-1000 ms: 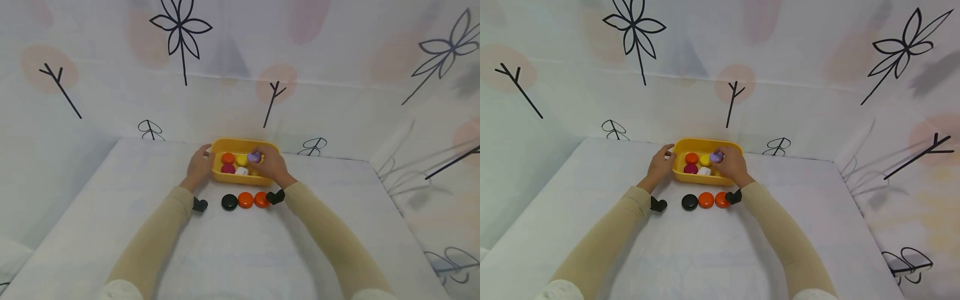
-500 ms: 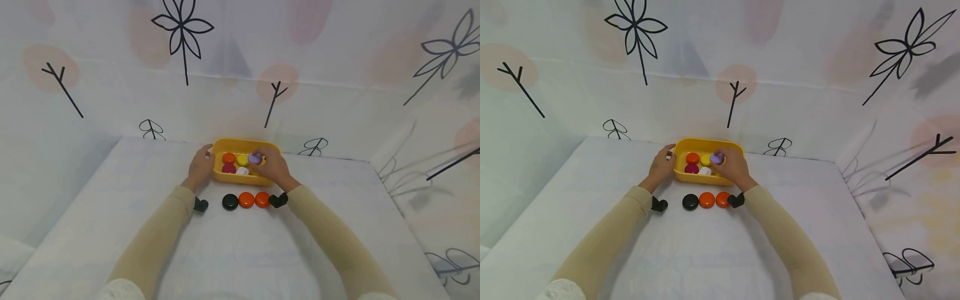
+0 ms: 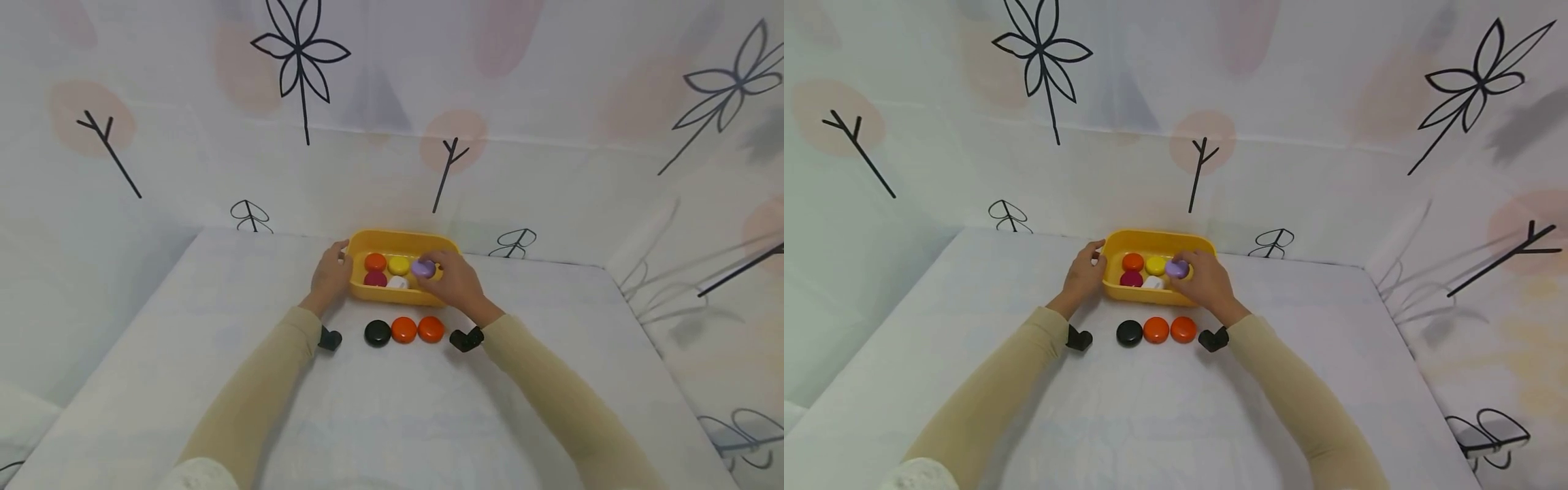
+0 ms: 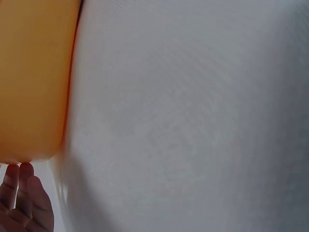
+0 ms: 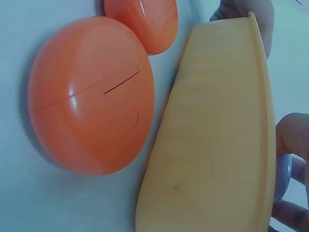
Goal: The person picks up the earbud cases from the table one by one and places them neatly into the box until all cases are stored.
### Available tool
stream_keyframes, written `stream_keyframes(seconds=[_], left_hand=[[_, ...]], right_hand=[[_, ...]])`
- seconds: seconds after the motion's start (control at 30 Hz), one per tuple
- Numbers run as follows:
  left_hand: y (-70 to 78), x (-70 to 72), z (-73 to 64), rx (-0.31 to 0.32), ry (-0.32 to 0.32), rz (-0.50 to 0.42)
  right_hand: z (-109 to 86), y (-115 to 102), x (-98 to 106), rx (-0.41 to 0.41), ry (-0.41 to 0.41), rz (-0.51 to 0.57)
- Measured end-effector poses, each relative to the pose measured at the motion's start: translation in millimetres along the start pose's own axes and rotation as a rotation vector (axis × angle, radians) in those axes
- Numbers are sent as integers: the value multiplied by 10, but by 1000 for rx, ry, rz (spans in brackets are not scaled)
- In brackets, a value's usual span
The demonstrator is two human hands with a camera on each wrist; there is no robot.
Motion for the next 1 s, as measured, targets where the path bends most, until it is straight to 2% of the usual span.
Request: stream_keyframes(seconds=[0.43, 0.83, 1.0], left_hand=[[43, 22, -52, 2, -20, -6], [39, 13, -48, -11, -8, -4], [41, 15, -60, 2, -9, -6]], right_hand=[[-129, -34, 68, 32, 18, -42], [-298, -17, 112, 62, 36, -48], [-358, -26, 133, 67, 62, -38]])
Point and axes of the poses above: each hand's wrist, its own z-axis towards the middle knuckle, its own x-axis out of the back of the hand, y = z × x, the point moved 7 cm from there along z, towards the middle knuckle, and after that the axes turned 12 degrees about -z, right-handed, at the moved point
